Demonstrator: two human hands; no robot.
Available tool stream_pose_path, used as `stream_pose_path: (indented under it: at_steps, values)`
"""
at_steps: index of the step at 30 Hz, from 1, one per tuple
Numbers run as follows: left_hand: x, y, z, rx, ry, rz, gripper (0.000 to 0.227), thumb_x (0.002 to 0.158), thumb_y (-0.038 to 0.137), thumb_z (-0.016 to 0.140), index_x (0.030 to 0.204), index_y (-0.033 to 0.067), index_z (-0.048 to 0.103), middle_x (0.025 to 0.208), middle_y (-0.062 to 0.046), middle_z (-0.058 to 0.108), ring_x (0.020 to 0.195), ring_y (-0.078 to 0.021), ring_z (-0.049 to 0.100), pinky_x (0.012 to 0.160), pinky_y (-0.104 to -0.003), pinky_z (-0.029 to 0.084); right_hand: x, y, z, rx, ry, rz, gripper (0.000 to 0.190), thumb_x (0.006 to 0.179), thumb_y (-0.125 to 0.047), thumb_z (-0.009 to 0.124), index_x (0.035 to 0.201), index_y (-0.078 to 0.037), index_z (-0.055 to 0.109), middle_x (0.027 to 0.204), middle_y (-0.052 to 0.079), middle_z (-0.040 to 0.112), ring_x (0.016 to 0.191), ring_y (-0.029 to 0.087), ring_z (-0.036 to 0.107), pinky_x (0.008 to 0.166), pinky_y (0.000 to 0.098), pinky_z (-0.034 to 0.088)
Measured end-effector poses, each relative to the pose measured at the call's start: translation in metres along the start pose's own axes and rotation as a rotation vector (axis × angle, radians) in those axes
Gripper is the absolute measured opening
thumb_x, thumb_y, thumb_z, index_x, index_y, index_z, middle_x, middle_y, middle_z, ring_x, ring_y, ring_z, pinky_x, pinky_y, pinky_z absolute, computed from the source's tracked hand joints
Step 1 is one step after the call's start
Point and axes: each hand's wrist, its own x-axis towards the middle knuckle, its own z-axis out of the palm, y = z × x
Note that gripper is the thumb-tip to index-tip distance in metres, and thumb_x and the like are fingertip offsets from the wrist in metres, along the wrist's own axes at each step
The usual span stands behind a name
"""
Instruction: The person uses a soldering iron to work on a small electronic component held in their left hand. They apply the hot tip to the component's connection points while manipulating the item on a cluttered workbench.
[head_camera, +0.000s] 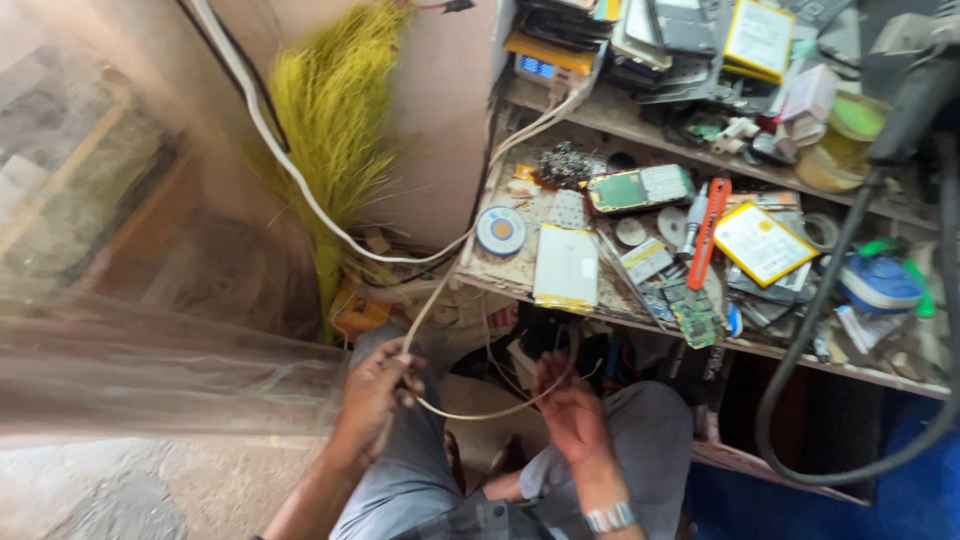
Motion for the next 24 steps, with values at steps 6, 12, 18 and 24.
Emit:
stream_pose_path:
  at_steps: [6, 12, 18, 24]
  values:
    - [0.017, -0.004, 0.002, 0.697, 0.173, 0.290, 0.043, 0.089, 0.016, 0.066, 0.130, 0.0059, 0.060, 0.110, -0.008, 0.073, 0.087, -0.0192, 0.074, 0.072, -0.032, 0.059, -0.070, -0.047, 0.011, -0.177, 0.096, -0.085, 0.038, 0.102, -0.016, 0.056, 0.137, 0.000, 0.059, 0.108, 0.013, 0.070, 0.101, 0.027, 0.068, 0.095, 0.0461, 0.054]
    - [-0.035, -0.014, 0.070, 0.990, -0.136, 0.545, 0.036, 0.088, 0.025, 0.075, 0.118, 0.0046, 0.071, 0.114, -0.017, 0.073, 0.107, -0.0316, 0.068, 0.092, -0.039, 0.053, -0.118, 0.010, 0.025, -0.525, 0.008, 0.093, 0.041, 0.099, -0.019, 0.052, 0.134, 0.001, 0.059, 0.101, 0.017, 0.075, 0.092, 0.026, 0.075, 0.088, 0.0440, 0.061]
    - [-0.070, 0.007, 0.136, 0.530, -0.413, 0.250, 0.039, 0.088, 0.023, 0.078, 0.121, 0.0028, 0.072, 0.104, -0.007, 0.080, 0.091, -0.0126, 0.075, 0.078, -0.027, 0.061, -0.124, 0.020, 0.022, -0.652, -0.295, 0.135, 0.037, 0.108, -0.020, 0.049, 0.126, 0.010, 0.061, 0.108, 0.016, 0.075, 0.102, 0.026, 0.075, 0.096, 0.0440, 0.060]
    - [-0.063, 0.013, 0.140, 0.126, -0.469, -0.027, 0.029, 0.098, 0.018, 0.071, 0.114, -0.0057, 0.076, 0.085, -0.005, 0.073, 0.074, -0.0085, 0.067, 0.068, -0.025, 0.060, -0.122, 0.028, 0.022, -0.812, -0.299, 0.187, 0.042, 0.102, -0.020, 0.060, 0.135, 0.005, 0.059, 0.118, 0.014, 0.073, 0.113, 0.023, 0.072, 0.099, 0.0395, 0.059]
